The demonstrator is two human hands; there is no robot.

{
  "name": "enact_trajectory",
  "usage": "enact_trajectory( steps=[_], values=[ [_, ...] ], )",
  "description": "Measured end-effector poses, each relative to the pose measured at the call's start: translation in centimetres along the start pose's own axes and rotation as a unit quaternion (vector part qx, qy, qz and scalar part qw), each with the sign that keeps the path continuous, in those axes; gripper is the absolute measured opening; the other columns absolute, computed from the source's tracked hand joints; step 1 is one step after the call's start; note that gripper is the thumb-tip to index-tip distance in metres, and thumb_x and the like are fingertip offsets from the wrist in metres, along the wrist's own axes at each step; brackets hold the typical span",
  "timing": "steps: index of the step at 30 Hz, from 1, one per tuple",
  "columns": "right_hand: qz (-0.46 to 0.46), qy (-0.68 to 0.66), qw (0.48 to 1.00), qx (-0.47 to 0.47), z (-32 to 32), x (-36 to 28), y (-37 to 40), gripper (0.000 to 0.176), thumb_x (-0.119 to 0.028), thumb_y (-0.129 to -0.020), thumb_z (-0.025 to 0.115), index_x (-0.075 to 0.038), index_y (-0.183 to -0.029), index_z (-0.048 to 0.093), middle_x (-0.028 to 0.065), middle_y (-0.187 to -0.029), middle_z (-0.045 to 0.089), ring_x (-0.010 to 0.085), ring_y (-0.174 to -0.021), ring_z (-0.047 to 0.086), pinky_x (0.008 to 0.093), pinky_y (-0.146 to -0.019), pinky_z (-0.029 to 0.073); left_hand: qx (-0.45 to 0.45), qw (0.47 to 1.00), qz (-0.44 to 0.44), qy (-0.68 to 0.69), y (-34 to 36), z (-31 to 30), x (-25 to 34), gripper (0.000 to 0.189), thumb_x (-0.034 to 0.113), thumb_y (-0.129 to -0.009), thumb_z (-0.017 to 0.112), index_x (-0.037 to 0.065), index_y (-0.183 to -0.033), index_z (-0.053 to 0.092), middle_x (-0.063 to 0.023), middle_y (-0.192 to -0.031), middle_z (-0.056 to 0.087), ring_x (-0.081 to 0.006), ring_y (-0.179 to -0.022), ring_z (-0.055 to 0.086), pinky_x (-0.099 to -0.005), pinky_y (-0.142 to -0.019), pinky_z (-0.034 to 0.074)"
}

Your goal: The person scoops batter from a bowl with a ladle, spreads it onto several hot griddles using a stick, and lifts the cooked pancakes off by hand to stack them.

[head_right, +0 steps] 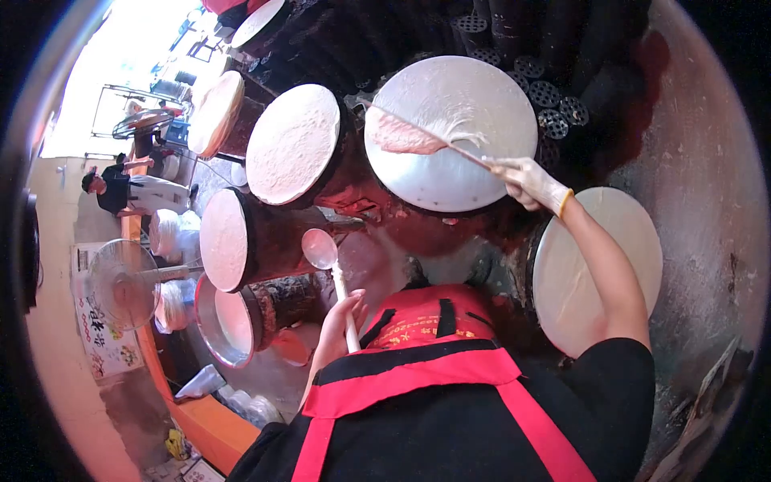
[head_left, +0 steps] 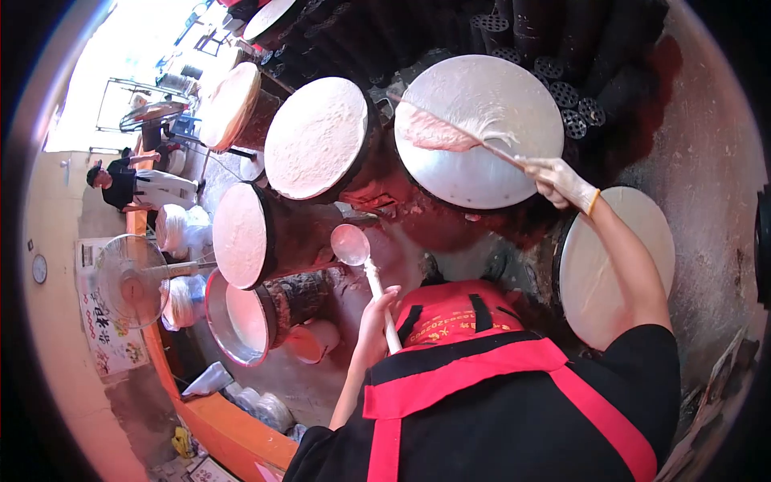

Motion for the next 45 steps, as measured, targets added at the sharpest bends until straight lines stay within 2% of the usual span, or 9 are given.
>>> enact_trajectory(
  steps=[4, 7, 10, 14, 19, 22, 26, 31, 45],
  values=[
    [-0.009, -0.05, 0.998, -0.022, -0.1, 5.3, 6.9, 0.041, -0.028, -0.093, 0.057, -0.011, -0.131, 0.054, -0.0082, -0.06, 0.038, 0.0002, -0.043, 0.03, 0.018, -0.034, 0.022, -0.027, 0.998, 0.012, -0.049, -0.7, 0.6, 1.5, 0.022, 0.014, -0.087, 0.061, 0.006, -0.107, 0.061, 0.0014, -0.095, 0.057, -0.0072, -0.085, 0.054, -0.0191, -0.077, 0.046],
    [-0.032, -0.076, 0.993, 0.085, 1.7, 7.8, 9.4, 0.042, -0.026, -0.092, 0.058, -0.014, -0.132, 0.054, -0.0082, -0.06, 0.039, 0.0004, -0.041, 0.03, 0.0177, -0.034, 0.023, -0.058, 0.995, 0.013, -0.086, -1.0, 1.8, 3.0, 0.023, 0.015, -0.086, 0.062, 0.005, -0.107, 0.061, 0.0033, -0.079, 0.053, -0.0048, -0.068, 0.053, -0.0163, -0.061, 0.045],
    [-0.054, -0.213, 0.924, 0.312, 8.4, 7.6, 6.7, 0.043, -0.027, -0.091, 0.061, -0.016, -0.132, 0.053, -0.0087, -0.059, 0.04, 0.0006, -0.039, 0.028, 0.019, -0.034, 0.024, -0.107, 0.985, 0.002, -0.137, -2.0, 1.7, 4.6, 0.022, 0.015, -0.086, 0.061, 0.006, -0.106, 0.061, 0.0029, -0.079, 0.054, -0.005, -0.069, 0.055, -0.0165, -0.061, 0.045],
    [-0.063, -0.13, 0.969, 0.201, 14.7, 9.4, 7.2, 0.041, -0.028, -0.091, 0.062, -0.015, -0.129, 0.056, -0.0101, -0.058, 0.039, -0.0003, -0.041, 0.03, 0.0183, -0.036, 0.023, -0.202, 0.955, 0.025, -0.217, -4.3, -1.1, 7.2, 0.022, 0.015, -0.089, 0.059, 0.006, -0.109, 0.059, 0.0031, -0.081, 0.056, -0.0045, -0.072, 0.055, -0.0167, -0.063, 0.045],
    [-0.075, -0.252, 0.928, 0.264, 21.6, 15.4, 10.3, 0.042, -0.026, -0.094, 0.057, -0.019, -0.135, 0.049, -0.0083, -0.055, 0.038, 0.002, -0.037, 0.029, 0.0199, -0.033, 0.024, -0.25, 0.95, -0.009, -0.187, -8.3, -7.4, 9.5, 0.018, 0.011, -0.087, 0.062, 0.006, -0.104, 0.059, -0.0001, -0.102, 0.059, -0.0069, -0.084, 0.057, -0.0183, -0.076, 0.048],
    [-0.165, -0.424, 0.848, 0.273, 30.1, 8.9, 3.6, 0.036, -0.027, -0.099, 0.046, -0.019, -0.134, 0.049, -0.0086, -0.054, 0.032, 0.0024, -0.036, 0.028, 0.0199, -0.032, 0.023, -0.225, 0.956, -0.006, -0.187, -7.7, -11.5, 10.6, 0.018, 0.011, -0.087, 0.062, 0.006, -0.104, 0.059, 0.0011, -0.101, 0.06, -0.0067, -0.087, 0.057, -0.0191, -0.077, 0.048],
    [-0.246, -0.388, 0.851, 0.253, 34.6, 1.9, -13.2, 0.025, -0.032, -0.098, 0.047, -0.013, -0.114, 0.052, -0.0052, -0.062, 0.042, 0.0031, -0.044, 0.038, 0.0193, -0.037, 0.03, -0.166, 0.978, -0.017, -0.127, -6.9, -18.5, 11.0, 0.018, 0.011, -0.087, 0.062, 0.005, -0.104, 0.06, 0.0002, -0.104, 0.06, -0.009, -0.091, 0.057, -0.0206, -0.083, 0.046],
    [-0.221, -0.396, 0.799, 0.395, 35.0, -4.2, -26.4, 0.032, -0.036, -0.098, 0.044, -0.018, -0.124, 0.05, -0.0016, -0.061, 0.048, 0.0074, -0.041, 0.044, 0.0242, -0.034, 0.036, -0.133, 0.991, 0.018, -0.031, -7.1, -25.8, 10.4, 0.017, 0.005, -0.088, 0.058, 0.002, -0.105, 0.056, -0.0036, -0.105, 0.056, -0.0116, -0.095, 0.056, -0.0234, -0.09, 0.046],
    [-0.197, -0.392, 0.802, 0.406, 33.8, 6.3, -8.6, 0.045, -0.034, -0.097, 0.05, -0.036, -0.139, 0.035, -0.0027, -0.063, 0.045, 0.0051, -0.04, 0.037, 0.0223, -0.033, 0.033, -0.179, 0.978, -0.003, -0.106, -7.0, -23.7, 9.8, 0.018, 0.011, -0.089, 0.059, 0.006, -0.106, 0.06, -0.0005, -0.104, 0.059, -0.01, -0.098, 0.055, -0.027, -0.089, 0.045]
  ],
)
Point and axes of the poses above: each hand's wrist, its own y-axis away from the middle knuckle, its own z-axis out of the palm, x = y × z, the point moved 2 cm from there along -y, towards the middle knuckle
